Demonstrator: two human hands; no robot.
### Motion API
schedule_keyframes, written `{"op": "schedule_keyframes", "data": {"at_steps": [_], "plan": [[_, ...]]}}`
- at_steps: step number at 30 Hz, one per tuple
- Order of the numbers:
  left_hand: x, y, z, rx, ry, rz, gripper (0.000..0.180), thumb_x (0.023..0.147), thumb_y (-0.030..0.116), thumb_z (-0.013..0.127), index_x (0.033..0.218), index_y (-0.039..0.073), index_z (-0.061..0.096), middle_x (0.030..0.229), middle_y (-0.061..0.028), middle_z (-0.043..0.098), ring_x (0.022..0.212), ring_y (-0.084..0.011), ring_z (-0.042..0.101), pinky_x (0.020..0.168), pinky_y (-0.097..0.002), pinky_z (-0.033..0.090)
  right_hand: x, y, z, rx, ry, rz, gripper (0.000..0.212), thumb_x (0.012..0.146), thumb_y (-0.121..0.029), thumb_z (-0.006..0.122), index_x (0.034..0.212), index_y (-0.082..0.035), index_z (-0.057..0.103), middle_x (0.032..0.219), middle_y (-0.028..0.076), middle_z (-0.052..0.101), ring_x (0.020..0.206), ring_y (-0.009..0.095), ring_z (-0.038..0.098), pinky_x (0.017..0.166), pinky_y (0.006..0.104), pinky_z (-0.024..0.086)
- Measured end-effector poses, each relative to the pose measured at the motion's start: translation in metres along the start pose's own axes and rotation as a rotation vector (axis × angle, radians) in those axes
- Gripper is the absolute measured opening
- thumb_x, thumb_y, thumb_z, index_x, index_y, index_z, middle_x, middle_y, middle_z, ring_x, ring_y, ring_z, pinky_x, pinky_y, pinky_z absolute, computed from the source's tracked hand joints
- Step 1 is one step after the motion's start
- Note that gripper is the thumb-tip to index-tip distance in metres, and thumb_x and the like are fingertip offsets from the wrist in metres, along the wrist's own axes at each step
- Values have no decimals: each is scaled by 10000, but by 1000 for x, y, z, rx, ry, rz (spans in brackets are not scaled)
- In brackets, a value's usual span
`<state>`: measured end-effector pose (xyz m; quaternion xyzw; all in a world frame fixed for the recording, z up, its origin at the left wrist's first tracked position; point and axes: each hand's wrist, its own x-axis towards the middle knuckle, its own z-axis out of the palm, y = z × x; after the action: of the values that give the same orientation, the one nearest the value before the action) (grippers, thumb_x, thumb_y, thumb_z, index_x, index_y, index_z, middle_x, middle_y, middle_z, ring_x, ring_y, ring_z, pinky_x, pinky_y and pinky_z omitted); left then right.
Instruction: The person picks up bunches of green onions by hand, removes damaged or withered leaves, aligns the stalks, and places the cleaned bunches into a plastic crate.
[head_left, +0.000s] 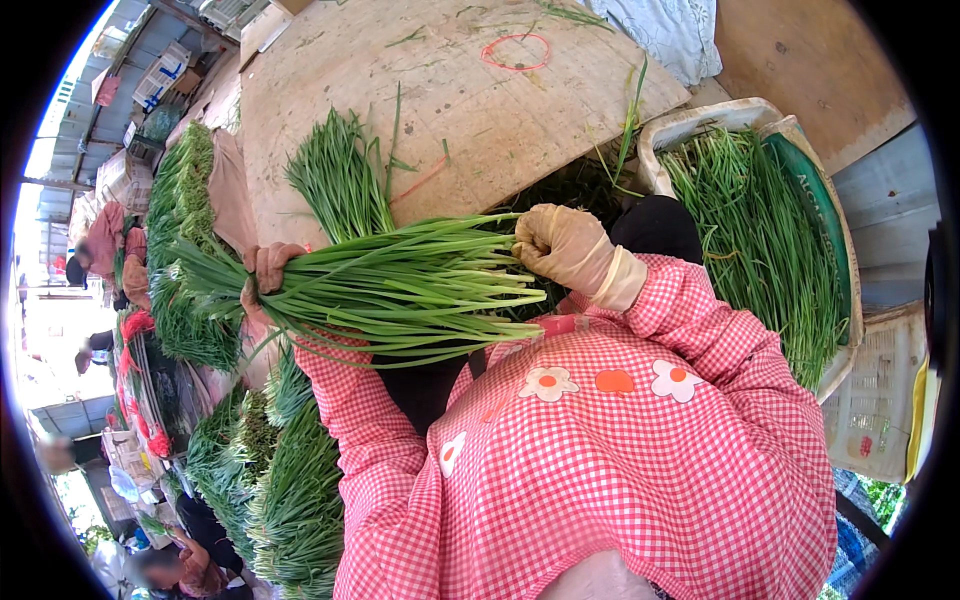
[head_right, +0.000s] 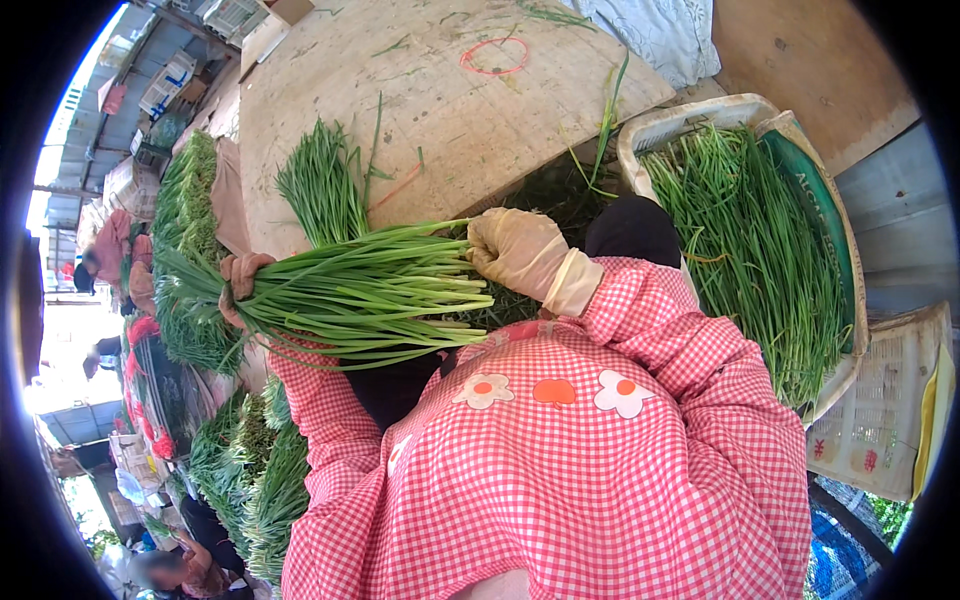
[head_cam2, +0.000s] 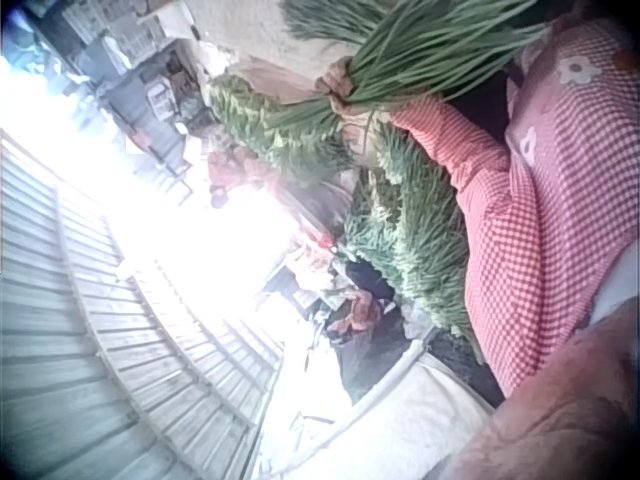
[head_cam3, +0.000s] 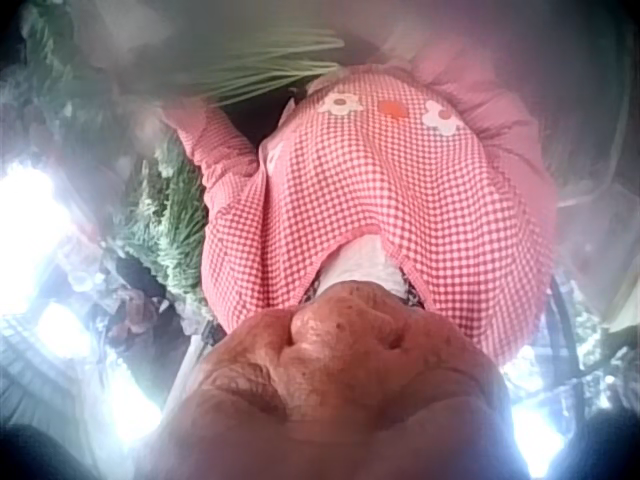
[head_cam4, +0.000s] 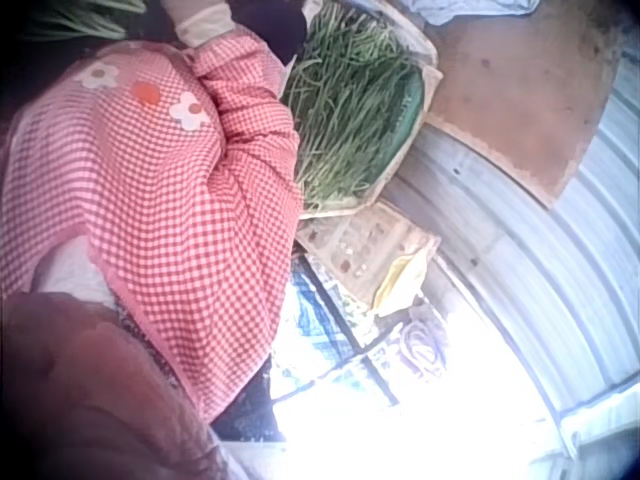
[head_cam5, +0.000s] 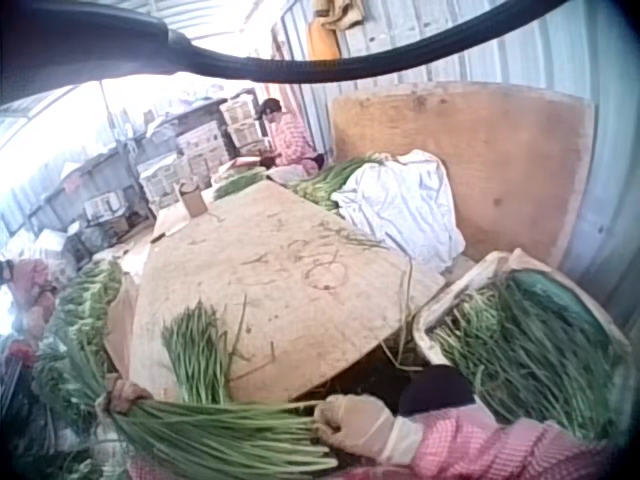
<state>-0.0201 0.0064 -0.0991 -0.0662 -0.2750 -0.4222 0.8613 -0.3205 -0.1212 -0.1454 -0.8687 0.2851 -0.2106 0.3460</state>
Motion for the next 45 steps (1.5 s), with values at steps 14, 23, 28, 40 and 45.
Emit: {"op": "schedule_keyframes", "data": {"at_steps": [14,23,28,40,45], "plan": [[-5,4,-7,3,1,-4,134,746,90,493,825,85,385,609,27,384,593,-97,397,734,-252,377,-5,20,25,1212,-147,329,243,809,-121,658,1000,-31,537,897,33,593,845,100,553,776,221,440],[-7,-4,-6,-9,-20,-14,144,738,89,508,817,86,389,602,30,387,586,-93,396,720,-250,372,-1,35,50,927,170,36,136,820,-103,630,887,-5,564,798,16,595,730,98,536,684,237,439],[-8,-1,-7,12,-14,-2,150,735,71,518,821,71,396,616,25,407,587,-92,425,731,-242,401,-11,42,42,976,45,242,159,869,-176,575,914,-23,566,884,10,577,776,88,496,713,230,415],[-11,-3,-7,-7,2,58,128,749,94,500,820,72,396,619,19,415,587,-93,420,701,-235,393,-13,24,25,1275,-156,110,213,863,-20,498,1074,-15,532,1058,29,550,954,105,518,879,251,415],[-13,-4,-8,-29,20,70,132,753,101,501,822,70,392,618,18,414,587,-96,423,697,-236,397,-14,16,29,1239,-102,202,208,851,-49,567,1054,-12,542,977,26,573,889,96,538,831,235,437]]}}
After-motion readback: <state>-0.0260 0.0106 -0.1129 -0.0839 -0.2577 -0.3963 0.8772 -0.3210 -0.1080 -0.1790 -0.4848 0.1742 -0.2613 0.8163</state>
